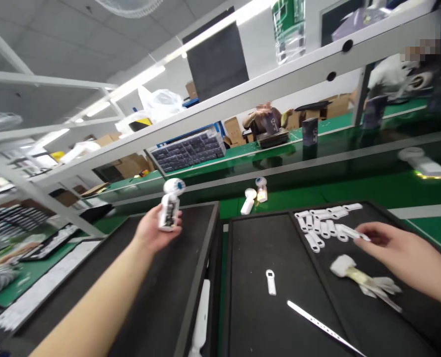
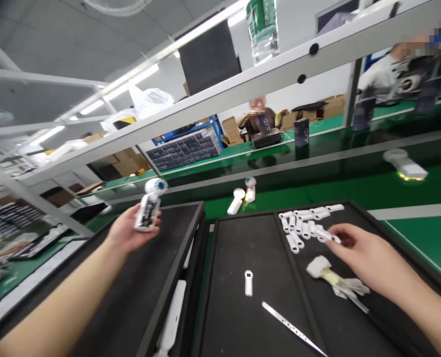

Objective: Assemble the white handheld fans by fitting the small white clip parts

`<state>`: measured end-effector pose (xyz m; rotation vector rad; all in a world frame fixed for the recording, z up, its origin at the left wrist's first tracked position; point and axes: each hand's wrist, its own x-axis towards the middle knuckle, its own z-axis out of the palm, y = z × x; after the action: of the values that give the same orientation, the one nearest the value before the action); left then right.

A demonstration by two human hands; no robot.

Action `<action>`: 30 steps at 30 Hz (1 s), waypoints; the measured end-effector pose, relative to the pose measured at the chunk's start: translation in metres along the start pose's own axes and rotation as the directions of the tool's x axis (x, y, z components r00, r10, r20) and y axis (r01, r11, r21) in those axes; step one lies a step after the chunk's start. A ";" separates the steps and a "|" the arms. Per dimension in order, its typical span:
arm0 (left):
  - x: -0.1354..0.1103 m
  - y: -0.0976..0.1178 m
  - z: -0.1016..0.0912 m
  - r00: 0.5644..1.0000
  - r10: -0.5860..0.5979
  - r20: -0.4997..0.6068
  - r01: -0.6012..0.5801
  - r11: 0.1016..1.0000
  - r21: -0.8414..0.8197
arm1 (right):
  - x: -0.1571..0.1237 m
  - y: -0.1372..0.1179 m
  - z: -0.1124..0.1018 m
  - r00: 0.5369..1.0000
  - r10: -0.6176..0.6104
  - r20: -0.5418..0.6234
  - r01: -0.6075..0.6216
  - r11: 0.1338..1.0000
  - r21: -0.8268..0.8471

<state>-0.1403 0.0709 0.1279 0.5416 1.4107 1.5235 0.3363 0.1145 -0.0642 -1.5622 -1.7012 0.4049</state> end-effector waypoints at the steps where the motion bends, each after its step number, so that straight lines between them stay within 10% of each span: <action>1: -0.004 -0.011 0.015 0.998 -0.025 0.059 0.026 1.000 -0.005 | -0.004 -0.020 0.000 1.000 0.009 0.021 -0.011 0.995 0.096; 9: -0.066 -0.095 0.110 0.854 -0.088 0.513 0.018 0.990 0.140 | -0.033 -0.153 -0.004 0.976 0.040 0.215 -0.171 0.752 0.637; 15: -0.081 -0.127 0.133 0.760 -0.145 0.634 -0.146 0.912 0.383 | -0.034 -0.158 0.003 0.952 0.043 0.303 -0.250 0.681 0.688; 30: -0.089 -0.139 0.139 0.752 0.057 0.657 -0.483 0.726 0.489 | -0.029 -0.161 0.015 0.956 0.115 0.271 -0.285 0.588 0.757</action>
<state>0.0614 0.0487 0.0555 1.5998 1.3195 0.8840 0.2116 0.0591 0.0281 -1.0344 -1.1713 1.2839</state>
